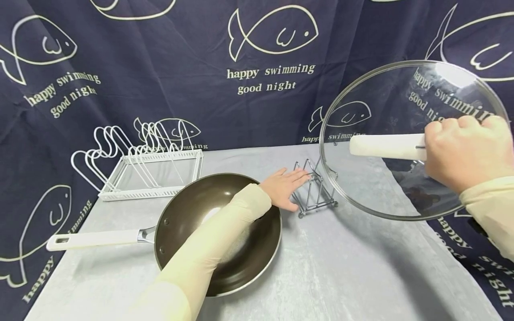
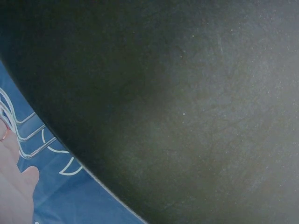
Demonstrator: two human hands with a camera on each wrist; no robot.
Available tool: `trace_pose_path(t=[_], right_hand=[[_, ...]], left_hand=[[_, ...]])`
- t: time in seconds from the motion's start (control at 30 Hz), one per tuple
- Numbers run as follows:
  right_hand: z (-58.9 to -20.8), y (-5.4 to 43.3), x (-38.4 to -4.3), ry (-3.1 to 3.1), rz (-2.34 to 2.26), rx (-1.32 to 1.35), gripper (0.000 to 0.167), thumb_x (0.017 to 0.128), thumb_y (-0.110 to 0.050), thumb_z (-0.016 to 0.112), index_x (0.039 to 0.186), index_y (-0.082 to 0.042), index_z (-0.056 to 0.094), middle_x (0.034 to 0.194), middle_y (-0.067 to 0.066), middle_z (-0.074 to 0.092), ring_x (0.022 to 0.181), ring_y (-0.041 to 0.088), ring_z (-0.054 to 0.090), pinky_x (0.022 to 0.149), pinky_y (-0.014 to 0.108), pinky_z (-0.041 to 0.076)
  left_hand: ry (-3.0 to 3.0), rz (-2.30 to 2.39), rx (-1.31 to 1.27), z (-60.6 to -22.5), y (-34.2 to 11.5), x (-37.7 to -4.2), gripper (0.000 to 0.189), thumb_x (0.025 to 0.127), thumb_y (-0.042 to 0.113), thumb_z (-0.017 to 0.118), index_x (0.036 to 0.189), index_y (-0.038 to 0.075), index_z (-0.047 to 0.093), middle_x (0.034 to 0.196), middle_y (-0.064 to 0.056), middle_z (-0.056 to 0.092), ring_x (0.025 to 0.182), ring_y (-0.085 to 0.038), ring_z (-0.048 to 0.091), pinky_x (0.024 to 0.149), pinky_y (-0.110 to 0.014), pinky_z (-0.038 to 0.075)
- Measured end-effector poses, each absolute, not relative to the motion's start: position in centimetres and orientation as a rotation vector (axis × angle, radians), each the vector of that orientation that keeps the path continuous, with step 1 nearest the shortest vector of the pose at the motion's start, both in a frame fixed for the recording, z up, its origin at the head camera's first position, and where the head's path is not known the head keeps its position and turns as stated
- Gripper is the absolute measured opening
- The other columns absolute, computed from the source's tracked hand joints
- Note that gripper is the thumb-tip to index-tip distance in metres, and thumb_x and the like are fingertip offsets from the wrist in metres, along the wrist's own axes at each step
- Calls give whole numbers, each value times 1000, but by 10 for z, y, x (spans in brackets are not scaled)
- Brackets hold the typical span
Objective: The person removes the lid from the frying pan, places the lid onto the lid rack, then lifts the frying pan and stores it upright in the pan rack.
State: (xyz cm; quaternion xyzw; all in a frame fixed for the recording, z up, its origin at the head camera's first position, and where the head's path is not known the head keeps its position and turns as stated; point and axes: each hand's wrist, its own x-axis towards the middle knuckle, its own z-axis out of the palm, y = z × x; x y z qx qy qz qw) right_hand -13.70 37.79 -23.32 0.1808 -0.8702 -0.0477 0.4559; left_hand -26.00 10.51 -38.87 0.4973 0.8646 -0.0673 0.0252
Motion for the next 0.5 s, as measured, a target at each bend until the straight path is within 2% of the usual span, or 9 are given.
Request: trace_pose_path(t=[0.23,0.5], right_hand=[[-236,370,-141,-2108,-220,520,15,64,-2,32,64,12,34,56,38,39,48,53,34,49,57,24],[-245,365,-140,-2200,-207,452,16,69,-8,31,63,6,36,60,34,43,55,53,39,51,64,25]], left_hand=[[2677,-192,1520,-388,104,-260,94,82,58,56,155,19,12,160,1,12,145,-13,9,116,-40,12],[2678,-196,1496,-389,107,-261,93,82,57,56,155,20,12,160,3,10,145,-11,8,117,-38,10]])
